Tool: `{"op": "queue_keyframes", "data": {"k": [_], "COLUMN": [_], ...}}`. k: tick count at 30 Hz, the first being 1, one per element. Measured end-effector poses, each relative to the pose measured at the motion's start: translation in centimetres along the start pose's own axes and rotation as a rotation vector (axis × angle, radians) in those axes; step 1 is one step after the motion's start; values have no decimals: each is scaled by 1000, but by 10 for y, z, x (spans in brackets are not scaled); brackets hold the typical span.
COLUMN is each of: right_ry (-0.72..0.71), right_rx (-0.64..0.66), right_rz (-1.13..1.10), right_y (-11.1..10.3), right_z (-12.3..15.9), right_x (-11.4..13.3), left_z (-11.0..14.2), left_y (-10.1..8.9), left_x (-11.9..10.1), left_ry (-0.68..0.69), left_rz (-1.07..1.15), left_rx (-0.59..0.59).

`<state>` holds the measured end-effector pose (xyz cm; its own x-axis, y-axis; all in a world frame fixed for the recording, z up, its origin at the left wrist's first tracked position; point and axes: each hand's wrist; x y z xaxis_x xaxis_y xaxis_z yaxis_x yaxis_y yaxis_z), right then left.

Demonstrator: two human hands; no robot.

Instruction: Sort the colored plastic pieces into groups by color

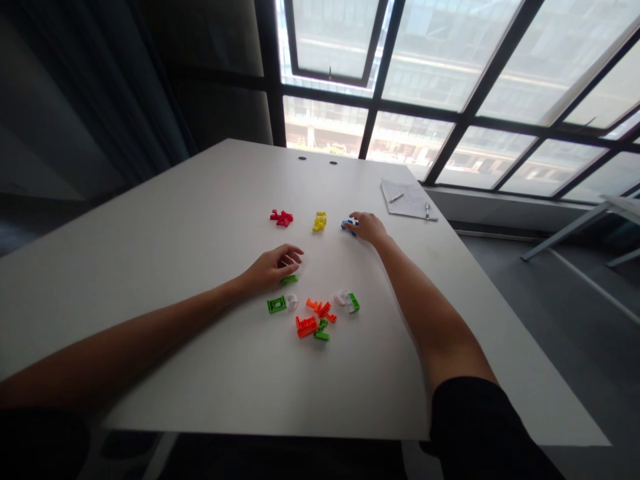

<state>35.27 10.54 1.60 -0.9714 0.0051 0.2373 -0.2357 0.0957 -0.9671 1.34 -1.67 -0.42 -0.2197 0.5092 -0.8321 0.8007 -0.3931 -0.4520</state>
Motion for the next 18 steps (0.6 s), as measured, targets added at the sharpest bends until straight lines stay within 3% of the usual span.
{"op": "queue_keyframes", "data": {"k": [7, 9, 13, 18], "right_ry": [-26, -14, 43, 121], "right_rx": [-167, -224, -246, -242], "right_rz": [-94, -99, -58, -52], "right_y": [19, 24, 29, 29], "right_z": [38, 42, 34, 18], "right_x": [-33, -34, -23, -11], "left_z": [-3, -3, -2, 1], "left_y": [-27, -34, -37, -33], "left_x": [6, 8, 14, 13], "left_ry": [29, 43, 22, 21], "left_rz": [-157, -254, -362, -425], "left_rx": [82, 53, -48, 39]}}
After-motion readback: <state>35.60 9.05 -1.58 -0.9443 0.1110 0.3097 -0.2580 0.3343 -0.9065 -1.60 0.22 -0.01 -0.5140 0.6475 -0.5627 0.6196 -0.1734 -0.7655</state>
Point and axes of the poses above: each hand's wrist, its own z-axis away from the middle knuckle, its own y-axis out of the palm, x = y × z, and after that the axes turned 11 degrees about y, right-handed
